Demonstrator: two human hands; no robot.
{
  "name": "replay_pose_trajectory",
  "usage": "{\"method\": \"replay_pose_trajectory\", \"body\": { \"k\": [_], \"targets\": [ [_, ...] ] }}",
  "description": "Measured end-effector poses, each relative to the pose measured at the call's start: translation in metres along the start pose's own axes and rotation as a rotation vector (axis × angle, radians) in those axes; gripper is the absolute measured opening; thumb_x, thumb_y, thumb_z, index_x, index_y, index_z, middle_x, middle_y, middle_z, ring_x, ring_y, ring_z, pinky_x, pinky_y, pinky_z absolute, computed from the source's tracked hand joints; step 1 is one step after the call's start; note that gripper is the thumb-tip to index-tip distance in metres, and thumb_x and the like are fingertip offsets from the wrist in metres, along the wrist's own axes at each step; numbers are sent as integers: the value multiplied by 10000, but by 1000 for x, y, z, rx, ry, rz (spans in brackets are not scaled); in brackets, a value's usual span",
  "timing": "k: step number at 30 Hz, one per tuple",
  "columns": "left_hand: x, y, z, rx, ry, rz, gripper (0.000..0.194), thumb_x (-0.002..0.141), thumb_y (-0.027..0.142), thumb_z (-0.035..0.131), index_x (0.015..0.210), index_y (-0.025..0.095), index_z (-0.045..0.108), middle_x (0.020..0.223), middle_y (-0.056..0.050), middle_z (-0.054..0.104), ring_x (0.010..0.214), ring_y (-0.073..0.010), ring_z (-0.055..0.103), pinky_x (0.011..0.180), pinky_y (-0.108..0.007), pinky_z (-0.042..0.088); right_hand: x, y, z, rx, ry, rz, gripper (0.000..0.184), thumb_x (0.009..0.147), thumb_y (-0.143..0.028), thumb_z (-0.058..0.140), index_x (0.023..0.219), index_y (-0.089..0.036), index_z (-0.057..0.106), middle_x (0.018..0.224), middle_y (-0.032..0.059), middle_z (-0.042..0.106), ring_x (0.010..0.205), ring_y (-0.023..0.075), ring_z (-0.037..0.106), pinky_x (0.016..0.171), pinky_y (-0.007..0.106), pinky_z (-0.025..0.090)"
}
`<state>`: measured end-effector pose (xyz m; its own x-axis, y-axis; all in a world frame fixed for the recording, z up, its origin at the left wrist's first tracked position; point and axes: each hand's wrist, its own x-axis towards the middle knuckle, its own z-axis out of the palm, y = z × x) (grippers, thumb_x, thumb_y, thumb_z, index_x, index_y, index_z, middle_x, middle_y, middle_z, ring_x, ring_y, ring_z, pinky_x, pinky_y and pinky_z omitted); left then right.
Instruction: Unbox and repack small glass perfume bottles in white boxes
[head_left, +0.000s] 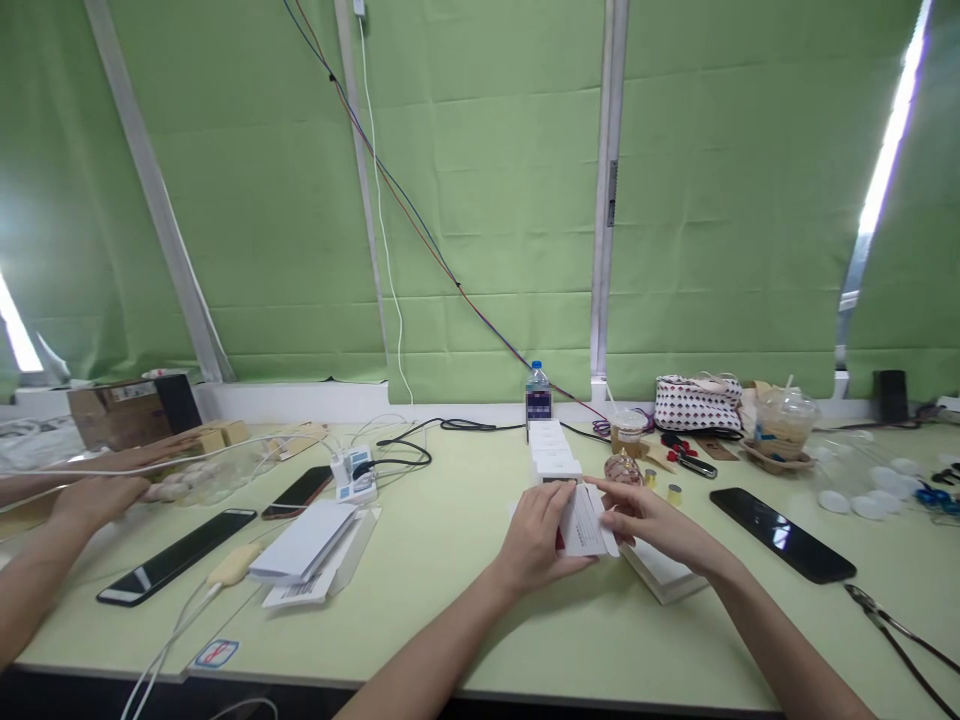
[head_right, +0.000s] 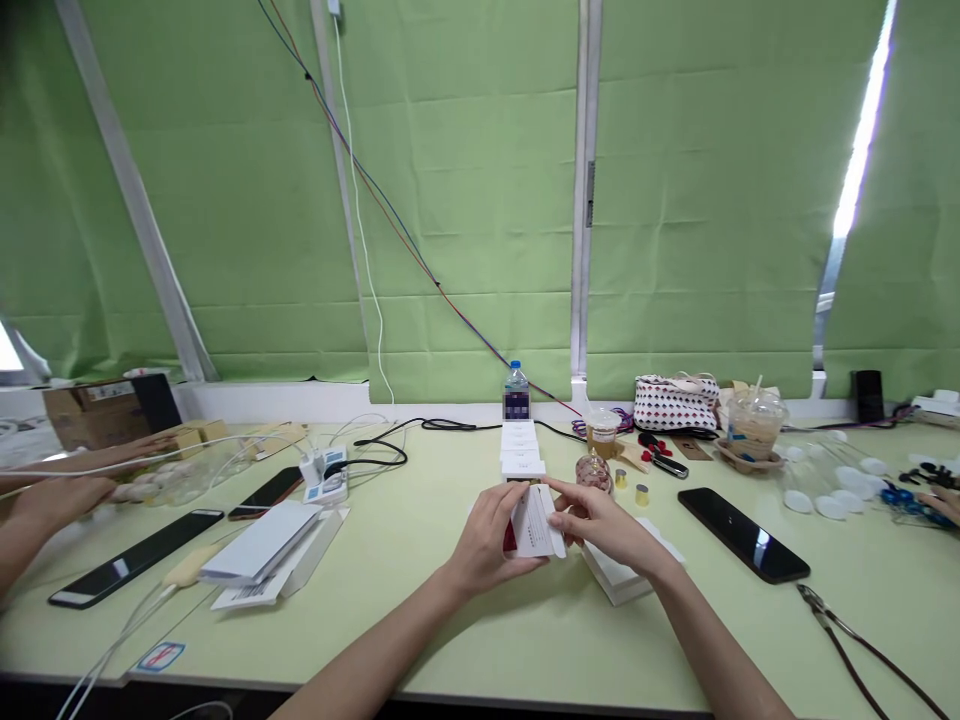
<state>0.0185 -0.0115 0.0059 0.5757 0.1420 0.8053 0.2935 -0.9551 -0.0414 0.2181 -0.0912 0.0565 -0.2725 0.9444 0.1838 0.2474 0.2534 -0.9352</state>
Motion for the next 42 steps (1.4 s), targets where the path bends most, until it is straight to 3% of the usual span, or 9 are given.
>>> {"method": "replay_pose_trajectory", "body": {
  "k": [4,10,21,33,42],
  "targets": [
    [1,0,0,-20,10,-6,832,738,516,632,1379,165,235,1199,-175,557,1090,-311,546,882,-452,455,1,0,0,-43,11,-17,694,827,-555,546,1394,-177,414,749,3,508,644,128,432,590,249,385],
    [-1,-2,1,11,11,12,791,742,518,635,1356,160,287,1202,-176,561,1084,-307,549,875,-454,457,4,9,3,-86,61,-40,743,858,-563,493,1454,-171,287,684,-28,442,611,126,419,548,238,325],
    [0,-2,2,52,46,47,752,725,524,652,1301,150,346,1179,-179,574,1042,-293,567,839,-435,478,4,8,4,-190,60,-64,692,868,-565,464,1441,-205,320,725,-23,415,652,133,362,599,239,330],
    [0,-1,1,0,13,-2,750,736,487,641,1329,187,293,1211,-176,551,1068,-300,562,865,-447,465,8,13,2,-89,72,-76,671,845,-518,539,1424,-233,355,771,-13,477,675,136,427,656,275,402],
    [-3,-4,2,-42,27,63,768,725,477,649,1333,183,282,1219,-181,529,1102,-298,533,877,-451,463,7,15,-1,22,33,-54,634,810,-457,618,1374,-225,444,761,-15,492,661,122,453,605,253,402]
  ]
}}
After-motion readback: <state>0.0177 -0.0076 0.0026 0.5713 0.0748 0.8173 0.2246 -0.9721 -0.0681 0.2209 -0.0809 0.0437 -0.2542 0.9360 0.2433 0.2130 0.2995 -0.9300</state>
